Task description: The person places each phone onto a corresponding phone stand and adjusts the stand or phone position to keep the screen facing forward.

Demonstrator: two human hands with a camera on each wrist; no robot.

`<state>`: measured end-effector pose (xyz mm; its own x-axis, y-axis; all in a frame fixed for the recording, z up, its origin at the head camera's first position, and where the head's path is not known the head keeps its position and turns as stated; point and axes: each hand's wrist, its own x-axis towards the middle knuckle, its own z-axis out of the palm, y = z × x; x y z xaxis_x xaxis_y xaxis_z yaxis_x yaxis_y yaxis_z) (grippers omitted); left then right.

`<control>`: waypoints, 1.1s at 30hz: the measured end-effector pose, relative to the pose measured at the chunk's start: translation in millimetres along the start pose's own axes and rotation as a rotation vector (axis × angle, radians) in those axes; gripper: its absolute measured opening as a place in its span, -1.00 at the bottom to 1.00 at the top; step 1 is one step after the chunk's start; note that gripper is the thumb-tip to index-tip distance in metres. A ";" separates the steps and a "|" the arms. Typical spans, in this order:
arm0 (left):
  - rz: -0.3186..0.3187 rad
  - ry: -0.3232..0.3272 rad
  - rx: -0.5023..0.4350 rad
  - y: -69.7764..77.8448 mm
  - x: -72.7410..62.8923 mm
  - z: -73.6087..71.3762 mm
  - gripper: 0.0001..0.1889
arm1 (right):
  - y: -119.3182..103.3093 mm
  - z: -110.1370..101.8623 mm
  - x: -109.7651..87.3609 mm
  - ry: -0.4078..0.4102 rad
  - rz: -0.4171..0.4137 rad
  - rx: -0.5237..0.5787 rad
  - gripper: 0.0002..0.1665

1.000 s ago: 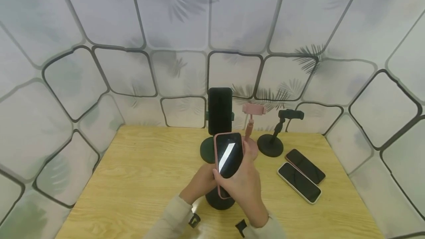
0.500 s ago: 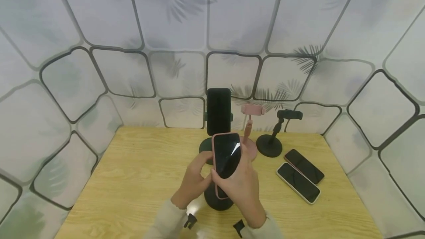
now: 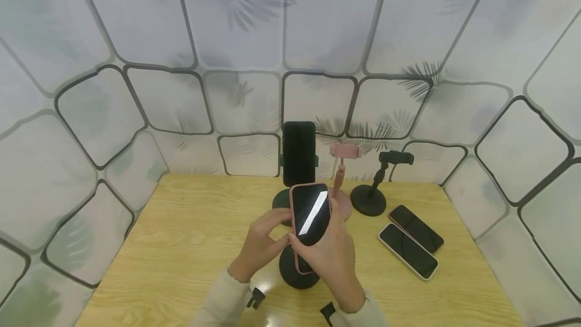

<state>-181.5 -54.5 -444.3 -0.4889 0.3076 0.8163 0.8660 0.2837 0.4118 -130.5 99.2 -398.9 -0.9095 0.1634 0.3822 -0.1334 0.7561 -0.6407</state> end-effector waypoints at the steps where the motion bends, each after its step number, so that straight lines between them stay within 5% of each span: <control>1: 0.016 -0.004 0.001 -0.7 0.2 -0.2 -0.70 | 0.5 0.0 -0.2 0.004 -0.005 0.005 0.17; 10: 0.196 -0.065 0.084 -1.8 12.6 -6.5 -0.75 | 6.1 -1.7 1.9 0.060 -0.069 0.076 0.12; 33: 0.247 0.007 0.091 -2.0 10.4 -11.9 -0.67 | 16.2 5.5 2.8 0.165 -0.208 0.109 0.18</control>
<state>-187.1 -62.7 -431.9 -0.2631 0.3716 0.8903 0.9458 0.2815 0.1620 -137.4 108.4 -411.9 -0.7829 0.1196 0.6105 -0.3599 0.7133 -0.6014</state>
